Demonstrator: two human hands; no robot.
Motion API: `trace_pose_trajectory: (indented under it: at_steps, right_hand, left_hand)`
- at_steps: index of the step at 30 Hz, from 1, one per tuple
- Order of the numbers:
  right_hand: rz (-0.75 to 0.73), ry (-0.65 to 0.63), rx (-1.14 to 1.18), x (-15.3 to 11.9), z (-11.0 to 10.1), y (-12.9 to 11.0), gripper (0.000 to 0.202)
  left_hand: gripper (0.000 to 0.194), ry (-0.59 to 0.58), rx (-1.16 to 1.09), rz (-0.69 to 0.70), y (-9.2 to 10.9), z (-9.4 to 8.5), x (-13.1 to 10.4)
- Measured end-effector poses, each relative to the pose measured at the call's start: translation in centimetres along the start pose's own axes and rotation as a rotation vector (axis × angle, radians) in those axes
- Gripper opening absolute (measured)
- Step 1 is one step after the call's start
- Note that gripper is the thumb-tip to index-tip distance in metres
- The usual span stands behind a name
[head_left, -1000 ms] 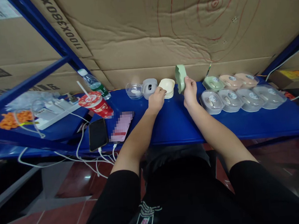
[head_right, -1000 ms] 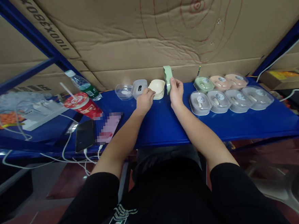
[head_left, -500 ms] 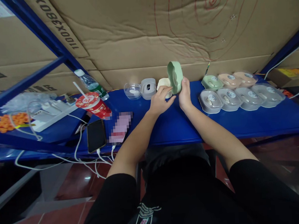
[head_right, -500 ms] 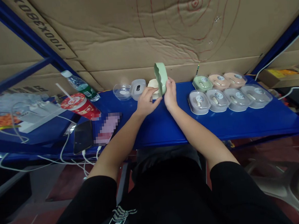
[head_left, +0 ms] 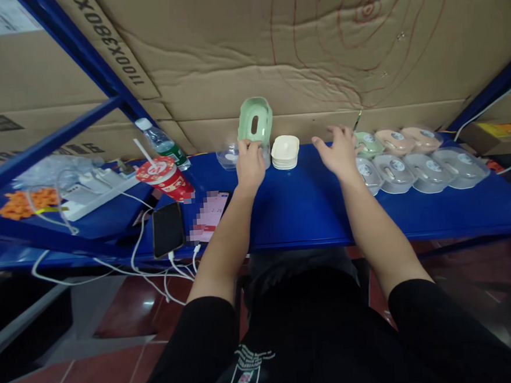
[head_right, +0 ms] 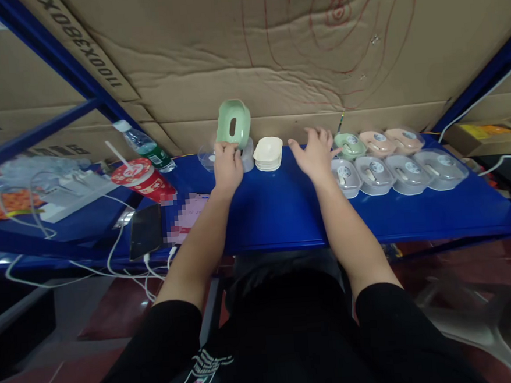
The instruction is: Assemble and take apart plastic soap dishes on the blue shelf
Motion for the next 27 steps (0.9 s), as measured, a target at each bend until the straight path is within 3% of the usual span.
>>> trace_pose_trajectory:
  at_steps: [3, 6, 13, 18, 23, 27]
  right_hand:
    - [0.092, -0.081, 0.021, 0.9, 1.0, 2.2, 0.071]
    - [0.131, -0.107, 0.052, 1.3, 1.8, 3.3, 0.075]
    - [-0.117, -0.042, 0.167, 1.7, 1.1, 1.3, 0.066]
    - [-0.118, -0.138, -0.051, 1.5, 1.5, 2.1, 0.079]
    - [-0.028, -0.369, -0.268, 0.8, 3.4, 4.1, 0.101]
    - [-0.010, -0.339, -0.278, 0.8, 2.7, 4.0, 0.100]
  left_hand:
    - [0.029, -0.037, 0.016, -0.084, -1.5, 0.0, 0.2]
    - [0.034, -0.088, 0.044, -0.117, -1.7, 0.5, -0.1]
    - [0.040, -0.128, 0.068, -0.087, -1.6, 1.7, -0.4]
    - [0.043, -0.093, -0.035, -0.039, -2.4, 2.2, -0.5]
    - [0.037, 0.015, -0.110, -0.012, -1.4, 1.0, -0.4]
    - [0.036, -0.030, -0.116, 0.003, 0.4, 1.0, -0.4]
Point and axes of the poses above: each hand's wrist, its own x-axis towards the middle knuckle, its own z-axis out of the palm, y = z × x, the point moved 8 cm from there along x, towards the middle knuckle, and after that the axes turned 11 degrees about -x, right-handed, at the moved point
